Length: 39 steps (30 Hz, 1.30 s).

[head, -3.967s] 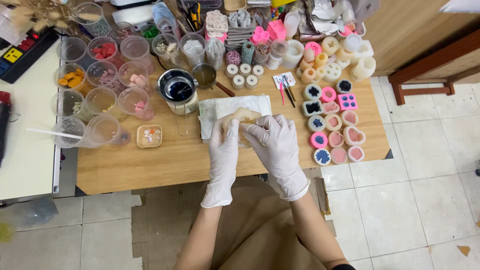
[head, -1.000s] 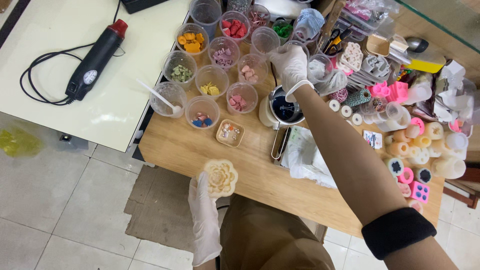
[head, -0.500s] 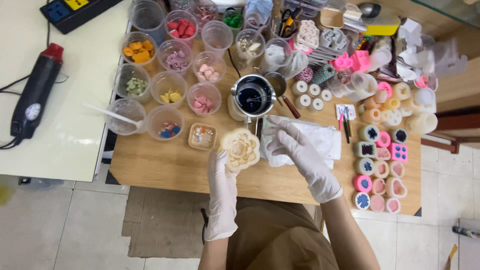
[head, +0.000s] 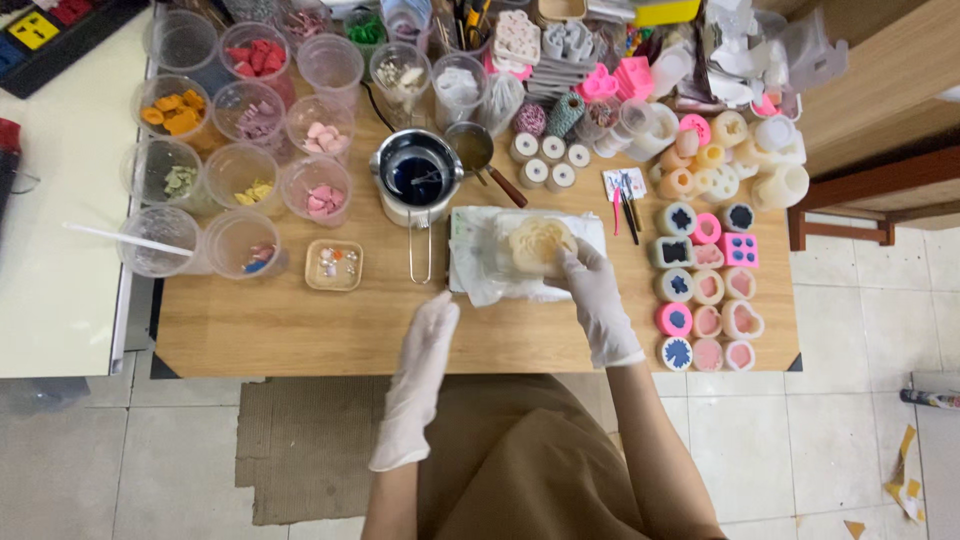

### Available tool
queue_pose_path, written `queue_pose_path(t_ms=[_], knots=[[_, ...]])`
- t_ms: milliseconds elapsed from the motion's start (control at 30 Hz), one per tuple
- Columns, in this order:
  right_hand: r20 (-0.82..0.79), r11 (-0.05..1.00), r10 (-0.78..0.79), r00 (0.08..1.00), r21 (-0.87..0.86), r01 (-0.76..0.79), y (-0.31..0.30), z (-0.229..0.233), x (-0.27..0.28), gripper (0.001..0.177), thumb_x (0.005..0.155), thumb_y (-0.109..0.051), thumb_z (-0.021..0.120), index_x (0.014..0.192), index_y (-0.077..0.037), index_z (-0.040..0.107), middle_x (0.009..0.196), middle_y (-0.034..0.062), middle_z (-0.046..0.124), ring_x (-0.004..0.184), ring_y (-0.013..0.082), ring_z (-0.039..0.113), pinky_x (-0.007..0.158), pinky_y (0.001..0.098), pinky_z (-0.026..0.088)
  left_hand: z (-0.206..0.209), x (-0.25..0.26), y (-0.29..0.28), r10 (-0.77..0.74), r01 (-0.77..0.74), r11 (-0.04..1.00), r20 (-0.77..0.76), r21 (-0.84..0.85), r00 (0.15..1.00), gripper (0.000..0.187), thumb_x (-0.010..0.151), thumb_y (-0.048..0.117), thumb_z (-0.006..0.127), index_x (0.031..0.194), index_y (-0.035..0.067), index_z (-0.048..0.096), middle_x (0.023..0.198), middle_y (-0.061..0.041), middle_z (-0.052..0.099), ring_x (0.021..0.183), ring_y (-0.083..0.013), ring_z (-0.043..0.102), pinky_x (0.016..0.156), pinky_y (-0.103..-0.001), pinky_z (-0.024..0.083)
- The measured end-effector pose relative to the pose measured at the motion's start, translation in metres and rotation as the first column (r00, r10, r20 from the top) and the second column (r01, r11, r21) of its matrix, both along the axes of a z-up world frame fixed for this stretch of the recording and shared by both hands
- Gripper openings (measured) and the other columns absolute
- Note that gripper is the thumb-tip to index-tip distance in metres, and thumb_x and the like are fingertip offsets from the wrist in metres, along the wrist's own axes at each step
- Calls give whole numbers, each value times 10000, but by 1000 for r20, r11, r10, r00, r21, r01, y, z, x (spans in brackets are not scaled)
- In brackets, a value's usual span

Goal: The person stirs dark liquid wax in a pitcher and pours it into a flower-shaped mold on a workshop table. They use a spoon to assist the pouring and arrange several other silicone molds nearby.

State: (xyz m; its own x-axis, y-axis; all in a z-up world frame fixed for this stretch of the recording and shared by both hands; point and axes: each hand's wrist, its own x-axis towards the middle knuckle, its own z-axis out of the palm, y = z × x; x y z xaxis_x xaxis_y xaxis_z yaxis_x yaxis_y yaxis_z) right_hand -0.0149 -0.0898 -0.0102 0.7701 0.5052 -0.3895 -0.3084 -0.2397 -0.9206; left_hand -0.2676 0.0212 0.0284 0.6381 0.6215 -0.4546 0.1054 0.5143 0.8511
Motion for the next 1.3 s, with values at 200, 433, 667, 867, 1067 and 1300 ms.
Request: queue_pose_path(t_ms=[200,433,667,867,1067,1300], knots=[[144,999,-26,989,23,23,-4,-16,17,475,985,-146,618,1427,5,529,1086,151,734,878,170,730,739,302,627,-12,-45,10,-19,24,1000,-291,14,957,533,997,437,495,1430,130,542,1413,-49,618,1336,-179,566,1125,-355,388],[414,985,-49,909,-132,113,-33,31,-9,538,995,-231,654,1468,-39,487,1330,112,605,1013,161,651,852,287,537,-72,-24,45,160,-124,978,-228,165,960,712,995,570,467,1448,20,468,1452,-176,566,1362,-269,545,1142,-407,389],[403,993,-114,908,71,93,-119,42,-26,490,1035,-255,597,1445,-2,508,1289,97,654,1037,114,643,899,264,551,-136,50,134,58,-61,998,-104,-18,993,793,1026,659,303,1479,23,437,1387,-202,630,1206,-292,674,1021,-392,528],[369,983,-180,912,102,153,-154,52,-36,438,1065,-239,587,1404,39,582,1144,72,687,930,91,592,851,240,511,-174,74,145,34,-3,959,103,-285,994,691,1051,639,368,1127,51,722,676,39,536,479,-49,409,424,-211,298],[409,999,-7,912,36,-8,-99,92,-40,356,1024,-182,607,1315,19,648,1009,13,712,858,58,576,798,217,508,-141,73,116,210,-209,977,38,-29,977,390,1046,412,567,823,98,621,558,106,391,422,-27,289,384,-236,185],[577,986,166,799,-77,-149,-5,140,-57,300,972,-145,712,1262,-75,683,923,5,708,787,47,608,749,227,528,-52,56,70,273,-272,961,-17,47,962,309,996,304,698,790,82,637,587,99,458,444,-6,308,391,-233,187]])
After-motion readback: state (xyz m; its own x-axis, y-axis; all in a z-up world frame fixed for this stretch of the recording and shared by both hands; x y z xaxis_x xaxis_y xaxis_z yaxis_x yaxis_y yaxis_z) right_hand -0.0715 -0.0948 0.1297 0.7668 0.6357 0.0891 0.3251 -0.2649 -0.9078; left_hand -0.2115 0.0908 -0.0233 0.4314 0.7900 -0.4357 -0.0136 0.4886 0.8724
